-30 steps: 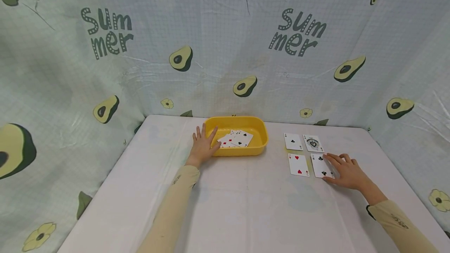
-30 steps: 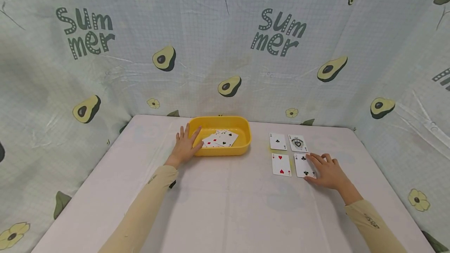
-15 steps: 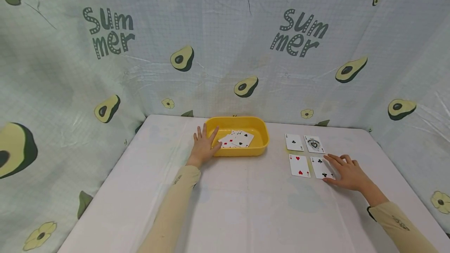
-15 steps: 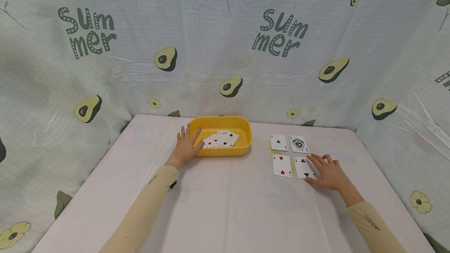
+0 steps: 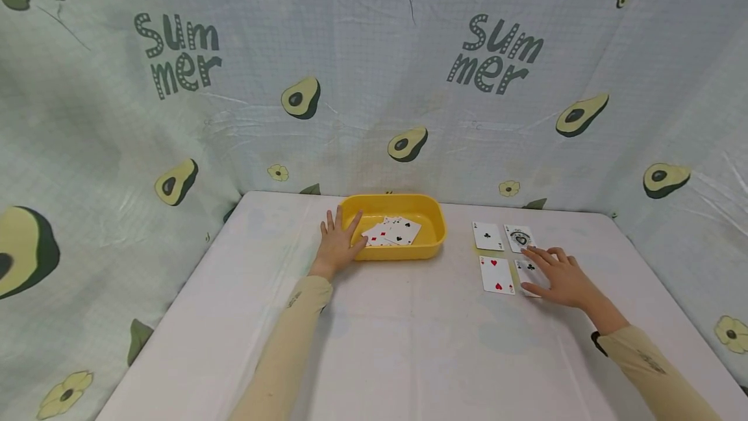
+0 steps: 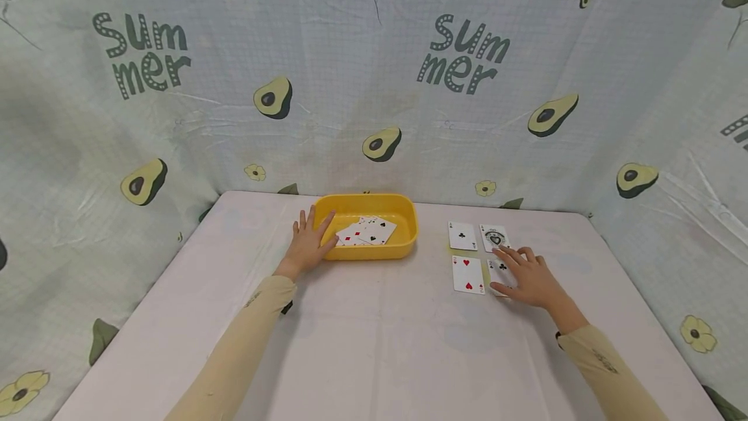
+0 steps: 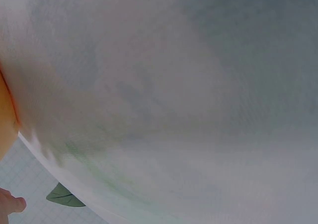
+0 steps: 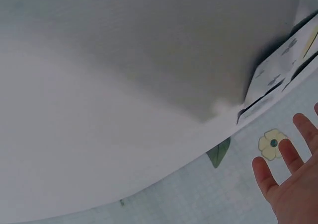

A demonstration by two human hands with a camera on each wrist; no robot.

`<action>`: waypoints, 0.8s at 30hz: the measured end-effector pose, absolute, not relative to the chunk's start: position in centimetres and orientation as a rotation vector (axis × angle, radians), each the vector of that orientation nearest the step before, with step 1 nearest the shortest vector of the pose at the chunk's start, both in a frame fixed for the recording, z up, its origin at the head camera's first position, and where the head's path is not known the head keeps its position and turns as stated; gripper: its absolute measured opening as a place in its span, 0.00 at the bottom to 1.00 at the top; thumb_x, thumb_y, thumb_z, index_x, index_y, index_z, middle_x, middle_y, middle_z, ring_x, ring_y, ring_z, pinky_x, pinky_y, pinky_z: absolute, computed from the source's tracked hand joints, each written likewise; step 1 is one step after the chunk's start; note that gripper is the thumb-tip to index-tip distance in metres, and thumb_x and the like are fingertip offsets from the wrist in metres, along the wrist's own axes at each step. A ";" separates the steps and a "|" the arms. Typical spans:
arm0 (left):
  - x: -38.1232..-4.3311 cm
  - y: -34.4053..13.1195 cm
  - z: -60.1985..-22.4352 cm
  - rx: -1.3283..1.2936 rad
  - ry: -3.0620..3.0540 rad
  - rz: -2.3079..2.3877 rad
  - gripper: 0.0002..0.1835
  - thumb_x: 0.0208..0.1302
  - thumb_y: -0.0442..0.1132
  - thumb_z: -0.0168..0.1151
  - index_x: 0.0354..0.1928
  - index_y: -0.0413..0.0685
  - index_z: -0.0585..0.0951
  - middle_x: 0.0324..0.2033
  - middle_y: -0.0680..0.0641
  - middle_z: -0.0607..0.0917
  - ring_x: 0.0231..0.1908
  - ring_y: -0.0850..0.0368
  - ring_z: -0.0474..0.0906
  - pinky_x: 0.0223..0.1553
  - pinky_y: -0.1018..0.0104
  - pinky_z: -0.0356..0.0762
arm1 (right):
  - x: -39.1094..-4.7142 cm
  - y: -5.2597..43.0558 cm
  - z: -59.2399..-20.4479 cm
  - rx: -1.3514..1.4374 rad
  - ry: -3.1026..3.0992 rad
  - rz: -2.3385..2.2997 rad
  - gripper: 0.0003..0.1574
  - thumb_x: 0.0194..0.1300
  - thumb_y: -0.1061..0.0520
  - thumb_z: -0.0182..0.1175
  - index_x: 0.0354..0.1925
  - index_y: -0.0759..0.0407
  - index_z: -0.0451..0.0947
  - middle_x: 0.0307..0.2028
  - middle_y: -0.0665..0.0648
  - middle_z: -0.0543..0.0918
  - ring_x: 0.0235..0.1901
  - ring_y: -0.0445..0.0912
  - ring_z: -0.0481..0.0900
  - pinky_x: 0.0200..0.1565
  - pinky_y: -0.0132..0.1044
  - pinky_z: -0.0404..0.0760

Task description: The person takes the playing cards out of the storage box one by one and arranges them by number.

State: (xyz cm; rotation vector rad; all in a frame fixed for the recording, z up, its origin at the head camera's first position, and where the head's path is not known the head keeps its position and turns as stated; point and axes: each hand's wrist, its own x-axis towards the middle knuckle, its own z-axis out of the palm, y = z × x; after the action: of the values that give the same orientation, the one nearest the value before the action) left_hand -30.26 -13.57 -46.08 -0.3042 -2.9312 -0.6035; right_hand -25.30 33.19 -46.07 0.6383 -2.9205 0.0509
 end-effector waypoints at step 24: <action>-30.6 -13.8 -46.3 -0.318 -2.935 -0.576 0.33 0.63 0.56 0.45 0.68 0.60 0.50 0.68 0.32 0.40 0.65 0.28 0.35 0.62 0.36 0.39 | -28.5 24.6 -44.1 0.863 -2.814 0.201 0.43 0.55 0.38 0.56 0.64 0.54 0.58 0.63 0.57 0.62 0.55 0.56 0.60 0.51 0.62 0.59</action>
State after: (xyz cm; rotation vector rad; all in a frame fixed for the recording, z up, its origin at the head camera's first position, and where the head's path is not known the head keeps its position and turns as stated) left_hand -30.56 -13.78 -46.31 -0.3183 -2.9347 -0.5758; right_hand -28.50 24.58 -44.13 0.8625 -2.8145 0.2010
